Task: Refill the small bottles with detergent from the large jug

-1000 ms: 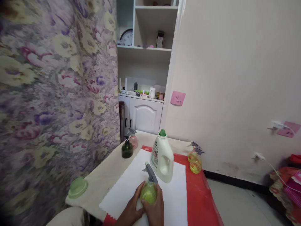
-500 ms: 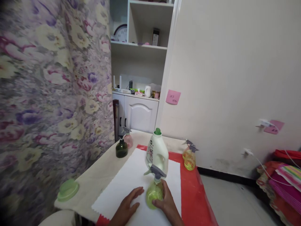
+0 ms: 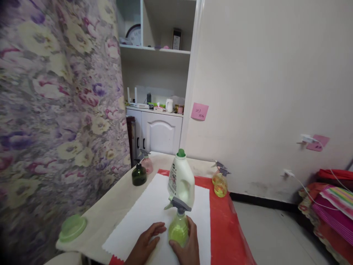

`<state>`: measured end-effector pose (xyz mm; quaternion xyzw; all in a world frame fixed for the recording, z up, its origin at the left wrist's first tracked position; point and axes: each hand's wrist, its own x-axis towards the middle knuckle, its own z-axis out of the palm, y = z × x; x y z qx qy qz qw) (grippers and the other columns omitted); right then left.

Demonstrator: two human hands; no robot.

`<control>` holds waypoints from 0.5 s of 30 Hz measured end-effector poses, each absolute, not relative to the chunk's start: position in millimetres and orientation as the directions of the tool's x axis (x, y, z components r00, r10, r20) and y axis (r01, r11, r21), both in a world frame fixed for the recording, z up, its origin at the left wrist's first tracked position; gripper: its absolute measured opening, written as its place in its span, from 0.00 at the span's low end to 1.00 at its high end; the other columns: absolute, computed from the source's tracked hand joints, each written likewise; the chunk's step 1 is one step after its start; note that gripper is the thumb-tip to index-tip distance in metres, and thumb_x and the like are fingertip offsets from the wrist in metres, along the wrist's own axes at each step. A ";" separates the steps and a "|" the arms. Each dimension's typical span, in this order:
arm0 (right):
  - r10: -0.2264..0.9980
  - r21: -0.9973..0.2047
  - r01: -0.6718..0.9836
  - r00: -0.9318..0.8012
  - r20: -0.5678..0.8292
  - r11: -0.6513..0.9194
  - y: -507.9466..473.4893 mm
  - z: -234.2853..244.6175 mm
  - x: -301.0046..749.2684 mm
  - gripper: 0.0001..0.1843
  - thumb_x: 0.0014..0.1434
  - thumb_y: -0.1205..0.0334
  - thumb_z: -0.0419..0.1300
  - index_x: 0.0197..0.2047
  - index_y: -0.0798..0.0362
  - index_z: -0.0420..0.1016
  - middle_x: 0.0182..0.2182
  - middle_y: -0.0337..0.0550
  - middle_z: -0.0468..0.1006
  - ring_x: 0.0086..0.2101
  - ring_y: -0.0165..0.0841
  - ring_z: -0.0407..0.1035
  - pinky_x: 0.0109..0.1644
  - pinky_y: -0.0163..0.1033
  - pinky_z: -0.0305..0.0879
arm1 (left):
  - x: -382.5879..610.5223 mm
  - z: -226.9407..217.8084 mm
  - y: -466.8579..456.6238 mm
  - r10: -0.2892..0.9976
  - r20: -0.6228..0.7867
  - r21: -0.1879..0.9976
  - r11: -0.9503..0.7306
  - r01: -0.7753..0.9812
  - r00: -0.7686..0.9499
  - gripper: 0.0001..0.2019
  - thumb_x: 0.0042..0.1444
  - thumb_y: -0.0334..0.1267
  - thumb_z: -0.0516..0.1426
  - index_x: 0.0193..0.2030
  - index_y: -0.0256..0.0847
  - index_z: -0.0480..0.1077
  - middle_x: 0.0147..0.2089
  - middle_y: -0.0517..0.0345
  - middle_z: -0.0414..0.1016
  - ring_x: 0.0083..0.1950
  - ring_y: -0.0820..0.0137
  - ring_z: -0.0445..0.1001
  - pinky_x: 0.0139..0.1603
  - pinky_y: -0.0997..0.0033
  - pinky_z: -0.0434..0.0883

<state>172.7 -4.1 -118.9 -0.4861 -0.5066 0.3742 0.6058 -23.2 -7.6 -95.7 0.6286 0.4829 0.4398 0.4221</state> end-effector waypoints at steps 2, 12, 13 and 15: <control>0.927 -0.966 0.108 0.272 0.257 0.236 -3.8 -119.7 167.2 0.40 0.39 0.64 0.68 0.57 0.51 0.63 0.54 0.49 0.73 0.54 0.49 0.68 0.59 0.51 0.64 | -22.8 -95.3 -7.2 0.981 0.129 0.958 -0.161 0.236 0.148 0.18 0.54 0.35 0.55 0.53 0.44 0.71 0.52 0.50 0.80 0.55 0.61 0.76 0.58 0.61 0.69; 0.935 -0.962 0.180 0.254 0.249 0.207 2.1 -111.4 170.9 0.40 0.38 0.67 0.67 0.57 0.52 0.65 0.54 0.49 0.75 0.55 0.48 0.68 0.60 0.49 0.65 | -30.2 -108.5 2.6 0.980 0.120 0.961 -0.155 0.229 0.159 0.19 0.55 0.44 0.56 0.53 0.45 0.71 0.51 0.52 0.81 0.55 0.58 0.76 0.58 0.60 0.69; 0.929 -0.962 0.171 0.270 0.253 0.212 2.5 -110.7 173.3 0.39 0.37 0.66 0.67 0.57 0.52 0.66 0.53 0.48 0.75 0.55 0.48 0.68 0.59 0.48 0.66 | -31.1 -109.9 4.2 0.980 0.116 0.962 -0.151 0.227 0.161 0.19 0.56 0.46 0.56 0.53 0.45 0.71 0.51 0.52 0.81 0.55 0.58 0.76 0.58 0.59 0.69; 0.905 -0.962 0.154 0.331 0.267 0.227 3.9 -108.1 182.0 0.39 0.37 0.65 0.67 0.56 0.52 0.67 0.53 0.48 0.76 0.54 0.49 0.69 0.57 0.47 0.68 | -31.9 -111.2 6.2 0.981 0.105 0.965 -0.140 0.222 0.161 0.20 0.56 0.49 0.56 0.53 0.45 0.71 0.51 0.51 0.81 0.56 0.57 0.76 0.58 0.59 0.70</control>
